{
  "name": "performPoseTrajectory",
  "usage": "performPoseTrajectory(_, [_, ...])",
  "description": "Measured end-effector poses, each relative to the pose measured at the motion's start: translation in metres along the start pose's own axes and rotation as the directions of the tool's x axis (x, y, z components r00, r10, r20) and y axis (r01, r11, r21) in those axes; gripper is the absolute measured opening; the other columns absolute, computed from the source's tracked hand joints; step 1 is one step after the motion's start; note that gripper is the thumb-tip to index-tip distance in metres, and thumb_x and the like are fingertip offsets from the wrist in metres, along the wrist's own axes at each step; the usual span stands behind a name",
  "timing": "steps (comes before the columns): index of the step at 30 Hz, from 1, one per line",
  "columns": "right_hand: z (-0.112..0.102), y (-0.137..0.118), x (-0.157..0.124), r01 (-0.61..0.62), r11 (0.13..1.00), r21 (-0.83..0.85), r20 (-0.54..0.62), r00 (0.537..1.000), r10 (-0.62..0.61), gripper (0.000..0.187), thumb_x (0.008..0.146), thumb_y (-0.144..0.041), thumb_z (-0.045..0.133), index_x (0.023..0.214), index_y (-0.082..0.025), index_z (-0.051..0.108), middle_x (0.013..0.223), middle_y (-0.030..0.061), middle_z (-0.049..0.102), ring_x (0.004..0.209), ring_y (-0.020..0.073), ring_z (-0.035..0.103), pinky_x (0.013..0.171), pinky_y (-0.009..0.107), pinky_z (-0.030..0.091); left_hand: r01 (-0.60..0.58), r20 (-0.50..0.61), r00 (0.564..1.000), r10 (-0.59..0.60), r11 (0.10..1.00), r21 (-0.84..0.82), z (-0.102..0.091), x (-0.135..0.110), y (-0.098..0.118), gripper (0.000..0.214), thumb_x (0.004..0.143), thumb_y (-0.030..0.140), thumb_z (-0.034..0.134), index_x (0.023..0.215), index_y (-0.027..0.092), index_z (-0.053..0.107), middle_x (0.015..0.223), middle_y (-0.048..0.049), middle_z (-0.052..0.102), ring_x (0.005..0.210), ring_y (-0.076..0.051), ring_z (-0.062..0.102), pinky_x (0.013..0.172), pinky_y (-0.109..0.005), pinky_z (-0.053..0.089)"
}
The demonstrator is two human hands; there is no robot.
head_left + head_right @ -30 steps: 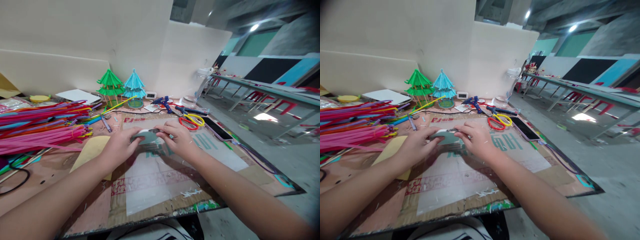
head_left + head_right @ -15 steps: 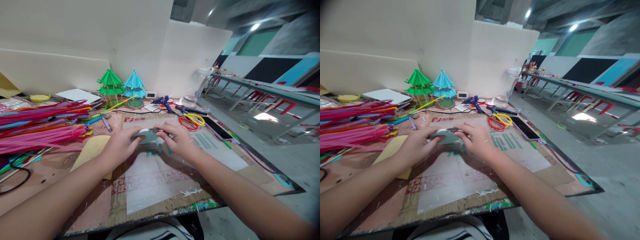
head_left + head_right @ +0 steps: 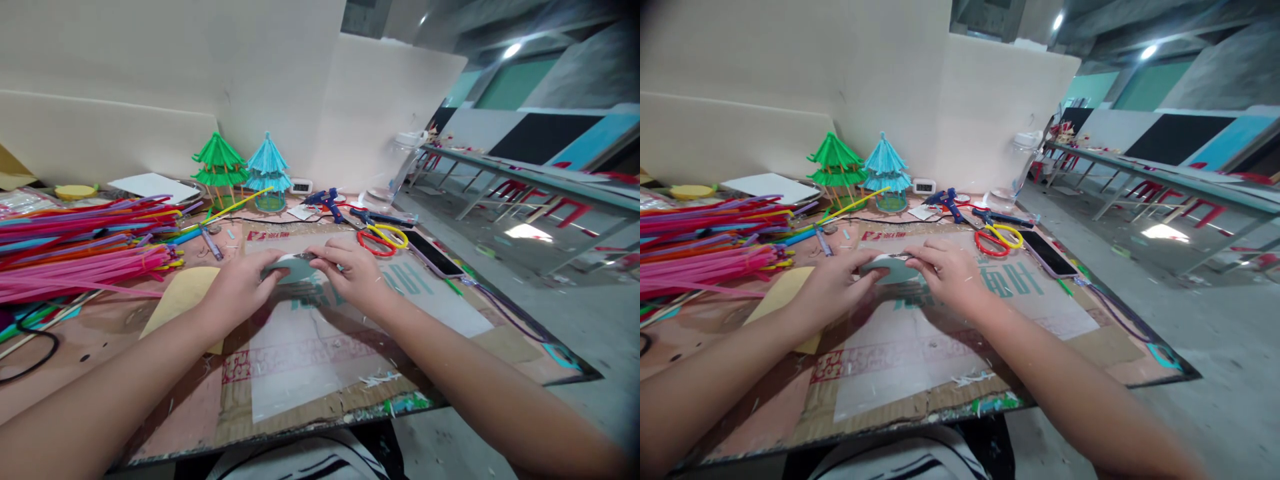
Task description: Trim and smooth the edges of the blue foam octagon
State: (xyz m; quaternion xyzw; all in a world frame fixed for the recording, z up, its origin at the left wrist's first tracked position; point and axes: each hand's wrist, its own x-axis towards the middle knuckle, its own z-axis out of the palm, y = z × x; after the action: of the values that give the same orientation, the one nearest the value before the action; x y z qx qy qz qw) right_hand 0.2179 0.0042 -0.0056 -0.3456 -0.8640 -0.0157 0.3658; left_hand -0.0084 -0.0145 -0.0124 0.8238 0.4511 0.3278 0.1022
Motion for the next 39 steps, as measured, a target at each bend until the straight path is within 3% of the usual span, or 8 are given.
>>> performPoseTrajectory(7, [0.0004,-0.0001,-0.0017,-0.048,0.999,0.003,-0.004,0.999,0.048,0.028,0.097,-0.038,0.052,0.110,-0.020,0.070,0.080,0.0043,0.064,0.073,0.0168,0.057,0.067,0.029,0.042,0.002,0.005,1.000,-0.002,1.000,0.000,-0.0009,0.0012,-0.0001,0.025,0.092,0.028,0.050,0.108,0.021,0.068,0.100,-0.0035,0.075,0.088,-0.021,0.067,0.078,-0.030,0.049])
performPoseTrajectory(30, [0.0026,-0.0025,0.0011,0.061,0.993,-0.105,-0.025,0.998,-0.064,0.034,0.099,-0.039,0.047,0.111,-0.018,0.071,0.079,0.0057,0.061,0.074,0.0173,0.056,0.068,0.029,0.041,0.010,-0.002,1.000,-0.010,1.000,0.004,-0.0013,0.0011,0.0052,0.023,0.091,0.026,0.053,0.108,0.021,0.068,0.103,-0.0033,0.076,0.089,-0.022,0.069,0.075,-0.031,0.049])
performPoseTrajectory(39, [0.0010,-0.0005,0.0016,-0.011,1.000,0.028,-0.064,0.998,0.012,0.030,0.098,-0.036,0.050,0.111,-0.017,0.069,0.081,0.0047,0.063,0.074,0.0168,0.057,0.068,0.029,0.042,0.039,0.024,0.999,-0.038,0.999,-0.037,-0.0003,0.0022,0.0011,0.023,0.092,0.028,0.053,0.108,0.021,0.069,0.107,-0.0024,0.074,0.093,-0.021,0.068,0.078,-0.031,0.047])
